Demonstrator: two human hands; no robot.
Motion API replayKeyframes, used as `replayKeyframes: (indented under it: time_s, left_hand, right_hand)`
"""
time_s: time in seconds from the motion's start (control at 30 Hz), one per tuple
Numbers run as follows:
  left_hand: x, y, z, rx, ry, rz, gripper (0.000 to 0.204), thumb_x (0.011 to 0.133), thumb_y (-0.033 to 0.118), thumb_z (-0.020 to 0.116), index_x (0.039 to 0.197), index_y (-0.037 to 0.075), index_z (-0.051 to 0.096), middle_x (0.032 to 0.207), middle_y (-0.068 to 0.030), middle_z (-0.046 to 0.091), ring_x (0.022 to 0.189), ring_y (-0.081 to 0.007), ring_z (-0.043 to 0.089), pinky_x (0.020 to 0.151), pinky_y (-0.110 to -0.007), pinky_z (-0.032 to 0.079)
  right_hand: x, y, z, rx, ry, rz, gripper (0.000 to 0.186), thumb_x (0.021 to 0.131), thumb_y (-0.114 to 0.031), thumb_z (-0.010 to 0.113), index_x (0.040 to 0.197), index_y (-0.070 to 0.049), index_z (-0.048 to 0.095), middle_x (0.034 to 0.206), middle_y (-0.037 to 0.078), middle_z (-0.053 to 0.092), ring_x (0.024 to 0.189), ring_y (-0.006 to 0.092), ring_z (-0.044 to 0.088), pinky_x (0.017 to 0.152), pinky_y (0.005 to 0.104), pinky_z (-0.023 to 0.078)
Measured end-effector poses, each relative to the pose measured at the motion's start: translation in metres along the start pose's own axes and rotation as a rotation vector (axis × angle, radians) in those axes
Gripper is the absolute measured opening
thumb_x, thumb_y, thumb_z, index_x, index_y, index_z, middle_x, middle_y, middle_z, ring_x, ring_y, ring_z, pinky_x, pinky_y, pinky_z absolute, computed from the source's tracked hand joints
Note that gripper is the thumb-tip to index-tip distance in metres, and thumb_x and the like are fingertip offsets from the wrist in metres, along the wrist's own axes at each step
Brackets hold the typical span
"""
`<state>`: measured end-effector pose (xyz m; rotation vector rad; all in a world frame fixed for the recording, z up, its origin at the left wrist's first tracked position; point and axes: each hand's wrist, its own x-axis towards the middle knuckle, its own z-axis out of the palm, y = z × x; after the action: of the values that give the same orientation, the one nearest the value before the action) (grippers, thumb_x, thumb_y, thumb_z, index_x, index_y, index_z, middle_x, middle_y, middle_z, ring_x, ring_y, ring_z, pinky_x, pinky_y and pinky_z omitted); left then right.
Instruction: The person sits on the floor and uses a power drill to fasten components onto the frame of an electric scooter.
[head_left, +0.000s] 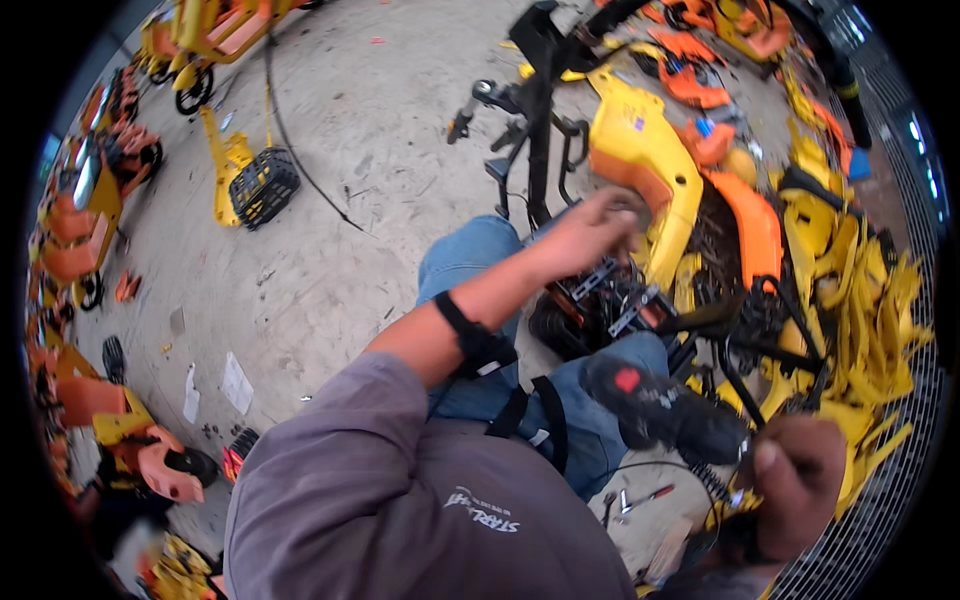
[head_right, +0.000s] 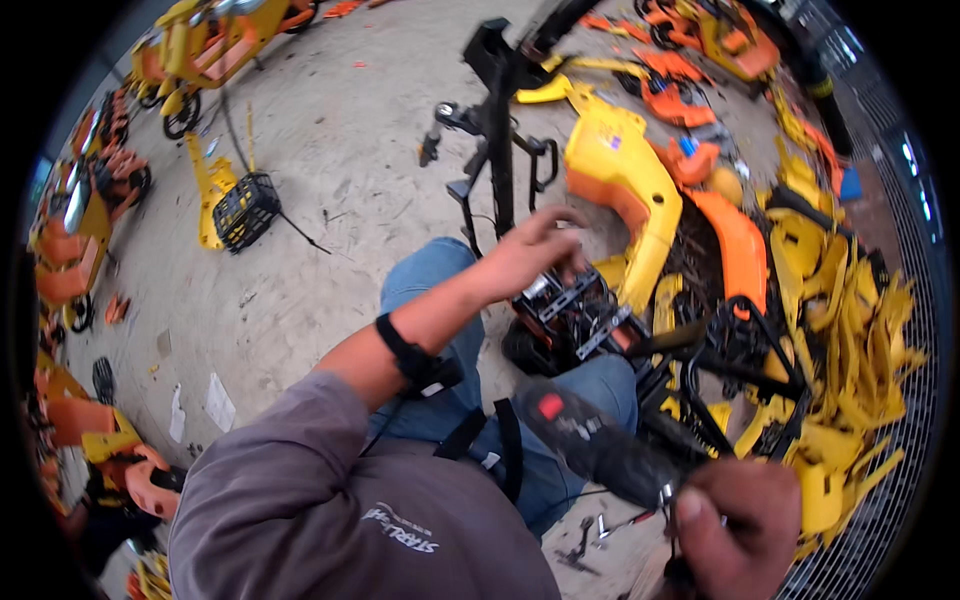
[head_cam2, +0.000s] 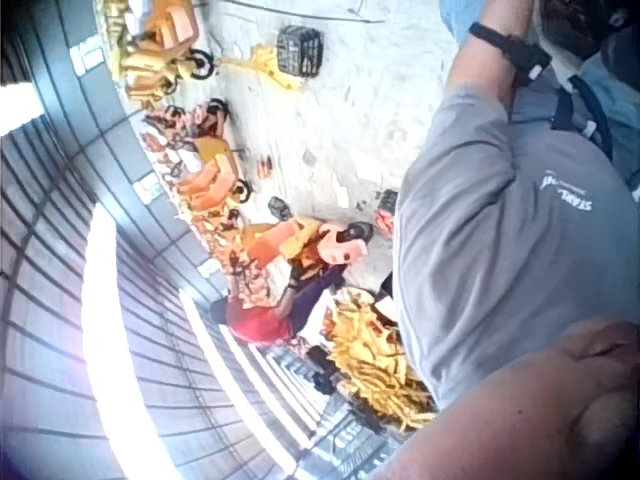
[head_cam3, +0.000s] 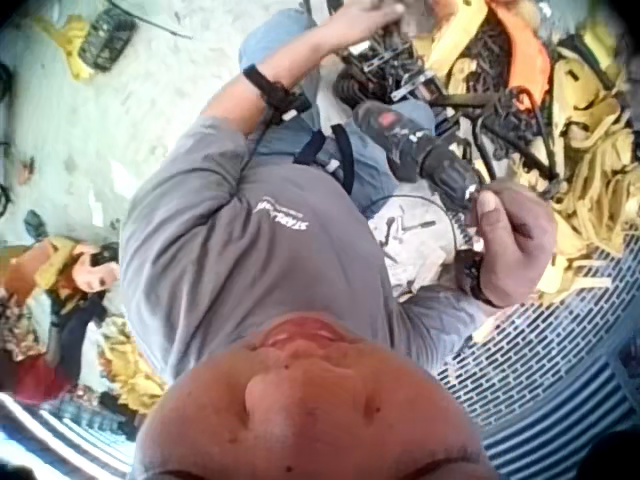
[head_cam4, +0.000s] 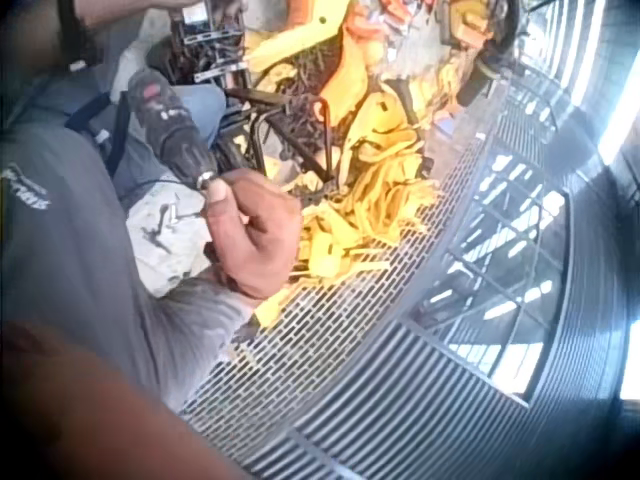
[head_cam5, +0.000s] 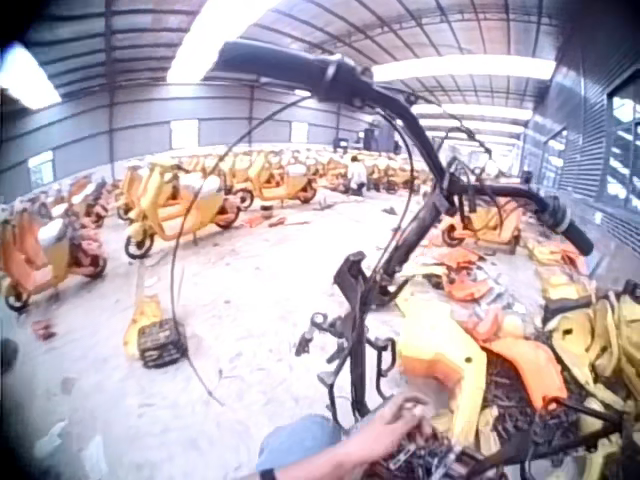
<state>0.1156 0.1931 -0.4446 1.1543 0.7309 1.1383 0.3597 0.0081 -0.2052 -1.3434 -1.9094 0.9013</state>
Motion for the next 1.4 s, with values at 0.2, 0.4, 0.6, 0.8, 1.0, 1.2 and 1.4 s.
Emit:
replayKeyframes:
  time_s: [0.2,0.4,0.6,0.8,1.0,1.2,1.4]
  left_hand:
    - [-0.051,-0.068,-0.007,-0.863,-0.033,-0.462,0.018,0.107,0.02,0.047,0.115,0.006,0.054,0.13,-0.0215,0.065,0.118,-0.0314,0.065,0.097,-0.043,0.054]
    - [-0.054,-0.061,-0.013,-1.086,0.011,-0.299,0.047,0.1,0.029,0.039,0.134,0.002,0.057,0.133,-0.0164,0.064,0.119,-0.0307,0.064,0.109,-0.047,0.046]
    - [-0.056,-0.088,-0.03,-1.159,0.204,-0.231,0.042,0.1,0.024,0.038,0.125,0.0,0.062,0.128,-0.0163,0.067,0.119,-0.0317,0.062,0.109,-0.048,0.045]
    - [-0.053,-0.114,-0.039,-0.735,0.535,-0.322,0.032,0.105,0.023,0.04,0.12,0.003,0.06,0.119,-0.0142,0.068,0.109,-0.027,0.065,0.101,-0.043,0.049]
    - [-0.062,-0.114,-0.007,-0.363,0.533,-0.392,0.02,0.108,0.02,0.042,0.112,0.004,0.053,0.101,-0.0159,0.068,0.091,-0.0279,0.068,0.085,-0.037,0.055]
    - [-0.061,-0.119,-0.017,-0.152,0.498,-0.276,0.027,0.11,0.028,0.036,0.109,0.007,0.052,0.096,-0.0139,0.069,0.093,-0.0283,0.067,0.086,-0.041,0.049]
    - [-0.064,-0.113,-0.014,-0.134,0.522,-0.321,0.024,0.109,0.03,0.042,0.108,0.009,0.054,0.095,-0.0092,0.068,0.089,-0.0222,0.064,0.085,-0.037,0.048]
  right_hand:
    - [0.093,0.014,0.048,-0.009,-0.237,0.157,0.031,0.092,-0.018,0.064,0.068,0.002,0.063,0.06,0.004,0.06,0.054,0.0115,0.053,0.052,0.0294,0.04]
    - [0.139,0.069,0.071,0.179,-0.174,0.188,0.035,0.09,-0.028,0.063,0.075,0.002,0.069,0.057,0.008,0.06,0.051,0.0116,0.055,0.051,0.0299,0.043]
    - [0.152,0.156,0.122,0.588,0.177,0.141,0.039,0.098,-0.037,0.067,0.088,0.001,0.065,0.074,0.002,0.064,0.068,0.0087,0.058,0.064,0.0258,0.047]
    - [0.143,0.247,0.247,1.179,0.307,0.219,0.052,0.102,-0.046,0.062,0.127,-0.001,0.052,0.115,0.004,0.059,0.109,0.0135,0.053,0.101,0.0326,0.04]
    - [0.139,0.306,0.249,1.491,0.21,0.828,0.046,0.099,-0.048,0.059,0.112,-0.004,0.06,0.097,0.014,0.07,0.088,0.0257,0.07,0.087,0.0398,0.056]
    - [0.151,0.314,0.234,1.537,0.351,0.823,0.041,0.093,-0.045,0.064,0.103,-0.005,0.059,0.076,0.011,0.064,0.065,0.0249,0.066,0.064,0.0423,0.059]
    - [0.158,0.303,0.214,1.549,0.291,0.691,0.037,0.091,-0.044,0.067,0.093,-0.008,0.06,0.08,0.003,0.059,0.067,0.0164,0.059,0.063,0.0353,0.053]
